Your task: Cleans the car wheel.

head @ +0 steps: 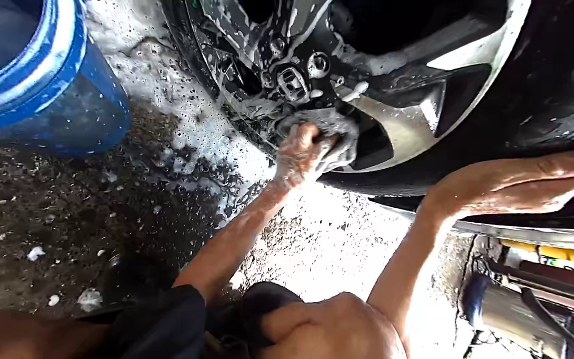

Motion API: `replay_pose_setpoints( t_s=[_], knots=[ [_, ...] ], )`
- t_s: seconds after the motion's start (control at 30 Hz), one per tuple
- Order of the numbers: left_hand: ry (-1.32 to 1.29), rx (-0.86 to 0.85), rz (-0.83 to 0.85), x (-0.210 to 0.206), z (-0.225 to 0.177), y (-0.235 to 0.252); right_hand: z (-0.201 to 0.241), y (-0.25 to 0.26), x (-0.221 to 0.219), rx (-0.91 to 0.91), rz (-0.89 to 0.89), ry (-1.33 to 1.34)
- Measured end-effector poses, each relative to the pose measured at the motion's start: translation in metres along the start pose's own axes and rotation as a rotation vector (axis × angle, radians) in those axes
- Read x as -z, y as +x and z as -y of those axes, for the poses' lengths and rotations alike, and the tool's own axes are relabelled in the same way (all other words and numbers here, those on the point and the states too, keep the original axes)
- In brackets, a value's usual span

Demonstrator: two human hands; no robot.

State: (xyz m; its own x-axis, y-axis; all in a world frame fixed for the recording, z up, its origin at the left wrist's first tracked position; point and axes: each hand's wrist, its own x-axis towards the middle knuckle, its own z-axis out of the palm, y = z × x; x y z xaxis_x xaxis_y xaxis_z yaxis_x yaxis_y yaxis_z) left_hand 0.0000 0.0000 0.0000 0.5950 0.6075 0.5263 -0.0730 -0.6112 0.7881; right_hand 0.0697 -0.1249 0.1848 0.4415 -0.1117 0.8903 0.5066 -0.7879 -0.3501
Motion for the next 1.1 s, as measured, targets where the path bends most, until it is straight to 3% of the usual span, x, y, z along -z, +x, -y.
replay_pose_setpoints(
  t_s=[0.1,0.17,0.23,0.37,0.47,0.57,0.63,0.7,0.8,0.9,0.97,1.1],
  knots=[
    [0.002,0.069,0.038,-0.015,-0.022,-0.016,0.006,-0.001,-0.001,-0.015,-0.006,-0.017],
    [-0.033,0.083,0.290,-0.021,-0.052,-0.031,0.004,-0.002,-0.001,-0.023,-0.002,-0.001],
    [-0.031,0.108,0.468,-0.018,-0.057,-0.035,0.005,-0.002,0.001,-0.024,0.005,-0.010],
    [-0.026,0.143,0.406,-0.003,-0.035,-0.030,-0.001,-0.001,0.000,0.067,0.007,0.015],
    [-0.259,0.235,0.412,-0.011,-0.073,-0.024,0.002,-0.004,0.004,0.061,0.023,0.001],
    [-0.661,0.507,0.240,-0.008,-0.121,0.004,0.010,0.001,-0.002,0.010,-0.006,0.025],
    [-0.730,0.610,0.157,-0.012,-0.134,0.006,0.006,0.000,0.000,-0.002,0.017,0.037],
    [-0.558,0.472,0.280,-0.021,-0.117,-0.021,0.000,0.000,0.002,-0.006,0.027,0.017],
    [-0.121,0.129,0.286,-0.037,-0.055,-0.046,0.011,0.001,-0.001,-0.057,0.019,-0.012],
    [-0.003,-0.045,0.278,-0.025,-0.016,-0.045,0.017,0.001,-0.002,-0.065,0.029,-0.006],
    [-0.091,0.041,0.280,-0.021,-0.039,-0.037,0.014,0.001,-0.003,-0.061,0.017,-0.013],
    [-0.584,0.511,0.341,-0.005,-0.118,-0.002,0.005,0.002,-0.005,-0.035,0.008,0.079]
  ],
)
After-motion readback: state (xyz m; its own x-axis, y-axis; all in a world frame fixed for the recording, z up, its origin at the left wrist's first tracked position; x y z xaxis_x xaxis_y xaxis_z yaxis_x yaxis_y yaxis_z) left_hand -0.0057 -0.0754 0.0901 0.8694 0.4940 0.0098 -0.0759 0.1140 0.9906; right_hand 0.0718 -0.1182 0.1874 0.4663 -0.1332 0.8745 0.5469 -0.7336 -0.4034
